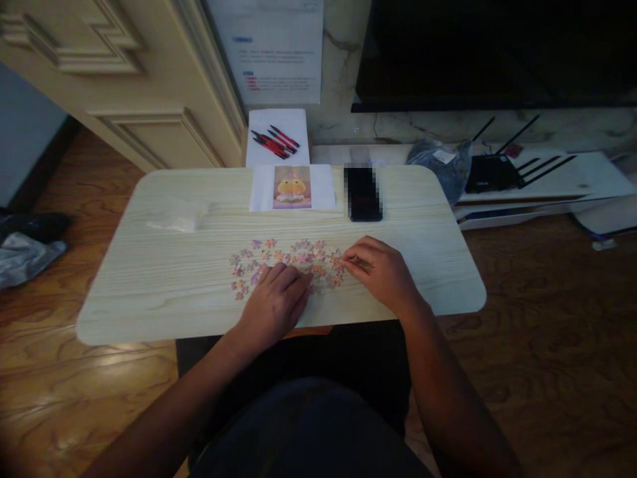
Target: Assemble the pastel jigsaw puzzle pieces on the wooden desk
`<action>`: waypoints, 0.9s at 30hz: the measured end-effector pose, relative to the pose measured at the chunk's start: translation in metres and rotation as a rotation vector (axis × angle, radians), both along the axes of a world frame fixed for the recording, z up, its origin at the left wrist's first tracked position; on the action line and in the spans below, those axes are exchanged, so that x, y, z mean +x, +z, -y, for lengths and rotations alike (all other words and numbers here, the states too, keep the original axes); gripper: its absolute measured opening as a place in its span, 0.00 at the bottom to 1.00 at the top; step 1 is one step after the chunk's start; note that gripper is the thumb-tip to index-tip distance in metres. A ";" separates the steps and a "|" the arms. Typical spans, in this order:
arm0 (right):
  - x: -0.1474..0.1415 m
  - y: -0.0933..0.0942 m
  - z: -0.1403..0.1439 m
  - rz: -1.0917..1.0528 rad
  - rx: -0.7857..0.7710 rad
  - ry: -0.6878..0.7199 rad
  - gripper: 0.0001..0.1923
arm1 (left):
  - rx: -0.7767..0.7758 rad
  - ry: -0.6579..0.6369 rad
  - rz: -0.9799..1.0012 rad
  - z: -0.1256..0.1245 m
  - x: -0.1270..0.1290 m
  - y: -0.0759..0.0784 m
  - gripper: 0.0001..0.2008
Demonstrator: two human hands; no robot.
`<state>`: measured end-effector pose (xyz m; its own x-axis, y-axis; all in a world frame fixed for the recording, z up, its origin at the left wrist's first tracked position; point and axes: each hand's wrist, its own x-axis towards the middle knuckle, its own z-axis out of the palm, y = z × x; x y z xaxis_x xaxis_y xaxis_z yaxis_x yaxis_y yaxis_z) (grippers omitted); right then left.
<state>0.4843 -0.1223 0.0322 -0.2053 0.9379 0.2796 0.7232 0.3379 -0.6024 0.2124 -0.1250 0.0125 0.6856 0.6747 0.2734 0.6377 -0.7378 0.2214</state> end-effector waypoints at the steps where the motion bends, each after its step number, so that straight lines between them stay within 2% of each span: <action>1: 0.002 -0.001 0.003 0.034 0.037 -0.005 0.06 | -0.005 0.001 -0.012 -0.001 0.000 0.001 0.09; 5: 0.010 -0.010 0.015 0.143 0.144 -0.083 0.06 | -0.026 -0.020 -0.056 -0.006 0.000 0.003 0.08; 10: 0.016 -0.024 0.015 0.107 0.174 -0.141 0.06 | -0.015 -0.046 -0.060 -0.009 -0.001 0.004 0.07; 16: 0.014 -0.027 0.010 0.059 0.118 -0.055 0.06 | 0.001 -0.057 -0.032 -0.010 -0.002 0.005 0.08; 21: 0.016 -0.024 0.012 -0.055 0.070 -0.100 0.05 | -0.015 -0.052 -0.021 -0.010 -0.001 0.005 0.10; 27: 0.016 -0.027 0.010 -0.035 0.066 -0.139 0.05 | -0.019 -0.044 -0.025 -0.014 0.001 0.004 0.11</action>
<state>0.5001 -0.1325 0.0054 -0.0641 0.9359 0.3464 0.7447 0.2760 -0.6077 0.2138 -0.1108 0.0160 0.7215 0.6484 0.2432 0.6099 -0.7613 0.2201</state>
